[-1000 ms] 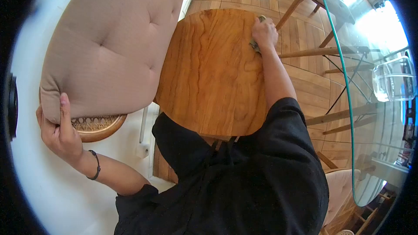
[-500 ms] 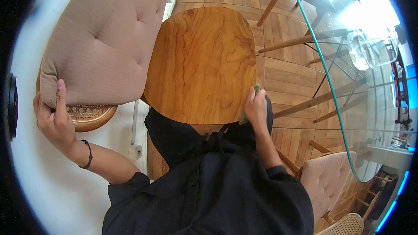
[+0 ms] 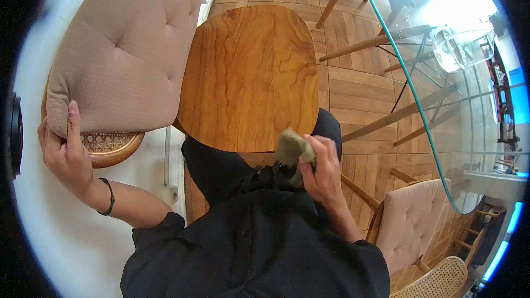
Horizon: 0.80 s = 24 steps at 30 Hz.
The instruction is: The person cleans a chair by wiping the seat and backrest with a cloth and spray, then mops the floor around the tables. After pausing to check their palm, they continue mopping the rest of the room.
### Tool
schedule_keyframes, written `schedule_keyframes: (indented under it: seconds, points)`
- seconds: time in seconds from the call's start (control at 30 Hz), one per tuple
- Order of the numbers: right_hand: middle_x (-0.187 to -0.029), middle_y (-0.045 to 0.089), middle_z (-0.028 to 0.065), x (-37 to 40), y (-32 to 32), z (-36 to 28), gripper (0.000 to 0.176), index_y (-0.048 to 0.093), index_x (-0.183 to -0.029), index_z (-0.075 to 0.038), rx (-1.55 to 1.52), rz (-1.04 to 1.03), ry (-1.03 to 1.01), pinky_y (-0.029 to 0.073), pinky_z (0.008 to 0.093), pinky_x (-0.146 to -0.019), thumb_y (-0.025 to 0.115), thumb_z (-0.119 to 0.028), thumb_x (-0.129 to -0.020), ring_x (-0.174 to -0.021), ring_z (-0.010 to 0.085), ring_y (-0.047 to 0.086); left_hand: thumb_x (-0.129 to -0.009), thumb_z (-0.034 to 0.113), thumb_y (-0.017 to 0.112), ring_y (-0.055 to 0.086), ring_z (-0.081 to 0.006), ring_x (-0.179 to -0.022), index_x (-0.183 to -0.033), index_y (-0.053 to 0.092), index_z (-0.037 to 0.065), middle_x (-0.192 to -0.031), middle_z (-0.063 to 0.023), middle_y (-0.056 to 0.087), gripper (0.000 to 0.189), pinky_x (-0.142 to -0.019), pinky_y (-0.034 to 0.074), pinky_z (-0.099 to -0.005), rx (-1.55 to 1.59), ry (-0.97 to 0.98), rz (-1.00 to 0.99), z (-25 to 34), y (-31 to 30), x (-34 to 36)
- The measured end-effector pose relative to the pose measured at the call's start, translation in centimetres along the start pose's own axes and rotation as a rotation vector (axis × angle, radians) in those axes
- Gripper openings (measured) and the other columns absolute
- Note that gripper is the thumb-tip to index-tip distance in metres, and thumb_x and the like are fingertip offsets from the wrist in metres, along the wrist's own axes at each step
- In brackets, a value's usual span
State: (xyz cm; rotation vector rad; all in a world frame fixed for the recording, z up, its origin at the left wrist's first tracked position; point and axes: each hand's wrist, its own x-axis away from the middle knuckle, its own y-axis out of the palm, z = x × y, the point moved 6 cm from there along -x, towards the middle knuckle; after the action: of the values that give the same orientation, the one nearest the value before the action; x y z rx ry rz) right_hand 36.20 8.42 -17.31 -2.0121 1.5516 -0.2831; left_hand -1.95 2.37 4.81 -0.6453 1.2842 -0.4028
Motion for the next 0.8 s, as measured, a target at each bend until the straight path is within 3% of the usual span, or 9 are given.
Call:
schedule_keyframes:
  seconds: [0.03,0.13,0.23,0.27,0.37,0.4,0.5,0.7,0.8]
  points:
    - [-0.125,0.056,0.0148,-0.3,0.0,-0.7,0.044,0.051,-0.131,-0.010,0.409,0.017,-0.302,0.039,0.0429,-0.100,0.062,-0.012,-0.089,-0.114,0.0295,0.056,-0.090,0.019,0.070,0.063,-0.0238,-0.099,-0.099,0.074,-0.003,-0.100,-0.0140,0.071,0.023,-0.087,0.049,-0.0357,0.013,0.005,0.006,0.0,0.0,-0.1]
    - [-0.135,0.051,0.0163,-0.9,5.5,3.4,0.053,0.049,-0.132,-0.015,0.684,-0.157,-0.512,0.029,0.0495,-0.107,0.065,-0.014,-0.082,-0.126,0.0351,0.049,-0.090,0.019,0.070,0.062,-0.0243,-0.098,-0.099,0.074,-0.002,-0.099,-0.0138,0.071,0.023,-0.087,0.048,-0.0359,-0.027,-0.015,-0.004,0.0,0.0,-0.1]
    - [-0.137,0.050,0.0156,-0.2,7.9,5.4,0.053,0.048,-0.132,-0.016,0.711,0.099,-0.604,0.027,0.0492,-0.108,0.064,-0.014,-0.082,-0.129,0.0331,0.047,-0.091,0.019,0.070,0.062,-0.0249,-0.098,-0.101,0.074,-0.002,-0.099,-0.0136,0.071,0.023,-0.086,0.048,-0.0355,-0.037,0.020,-0.012,-0.1,0.0,-0.2]
    - [-0.137,0.051,0.0157,0.1,8.5,5.3,0.051,0.046,-0.133,-0.016,0.710,0.100,-0.608,0.027,0.0493,-0.108,0.061,-0.017,-0.084,-0.132,0.0319,0.046,-0.091,0.019,0.070,0.062,-0.0252,-0.098,-0.101,0.074,-0.002,-0.099,-0.0135,0.071,0.023,-0.086,0.048,-0.0355,-0.038,0.040,-0.011,-0.1,0.0,-0.2]
    - [-0.139,0.050,0.0167,0.4,11.1,3.3,0.047,0.045,-0.134,-0.015,0.794,-0.083,-0.718,0.027,0.0492,-0.108,0.055,-0.024,-0.089,-0.131,0.0315,0.047,-0.090,0.018,0.070,0.062,-0.0258,-0.097,-0.102,0.074,-0.002,-0.098,-0.0135,0.071,0.024,-0.086,0.048,-0.0357,-0.028,0.064,-0.011,-0.1,0.1,-0.1]
    - [-0.140,0.050,0.0183,0.6,12.2,2.7,0.048,0.044,-0.138,-0.013,0.862,-0.101,-0.782,0.028,0.0495,-0.107,0.047,-0.030,-0.093,-0.130,0.0316,0.048,-0.090,0.018,0.070,0.062,-0.0259,-0.098,-0.102,0.074,-0.003,-0.099,-0.0135,0.071,0.024,-0.086,0.048,-0.0359,-0.018,0.053,-0.012,-0.1,0.1,-0.1]
    - [-0.142,0.049,0.0195,0.4,15.8,-0.6,0.050,0.043,-0.141,-0.010,0.946,-0.153,-0.897,0.029,0.0489,-0.108,0.042,-0.030,-0.095,-0.130,0.0328,0.048,-0.090,0.018,0.070,0.062,-0.0264,-0.098,-0.102,0.073,-0.003,-0.099,-0.0139,0.071,0.025,-0.086,0.048,-0.0364,-0.006,0.025,-0.014,0.0,0.1,-0.2]
    - [-0.136,0.052,0.0271,-3.5,24.8,-6.9,0.047,0.047,-0.134,0.003,1.101,-0.170,-0.959,0.033,0.0443,-0.108,0.039,-0.025,-0.096,-0.129,0.0387,0.050,-0.090,0.019,0.071,0.062,-0.0275,-0.098,-0.101,0.073,-0.004,-0.099,-0.0146,0.071,0.026,-0.087,0.047,-0.0368,-0.036,0.031,-0.024,0.0,0.1,-0.2]
    - [-0.137,0.050,0.0308,-5.5,28.5,-8.3,0.049,0.047,-0.134,0.005,1.143,-0.134,-0.794,0.032,0.0470,-0.111,0.039,-0.025,-0.096,-0.130,0.0429,0.048,-0.090,0.019,0.071,0.062,-0.0278,-0.098,-0.101,0.073,-0.005,-0.098,-0.0145,0.071,0.027,-0.087,0.047,-0.0369,-0.040,0.032,-0.021,0.1,0.0,-0.2]
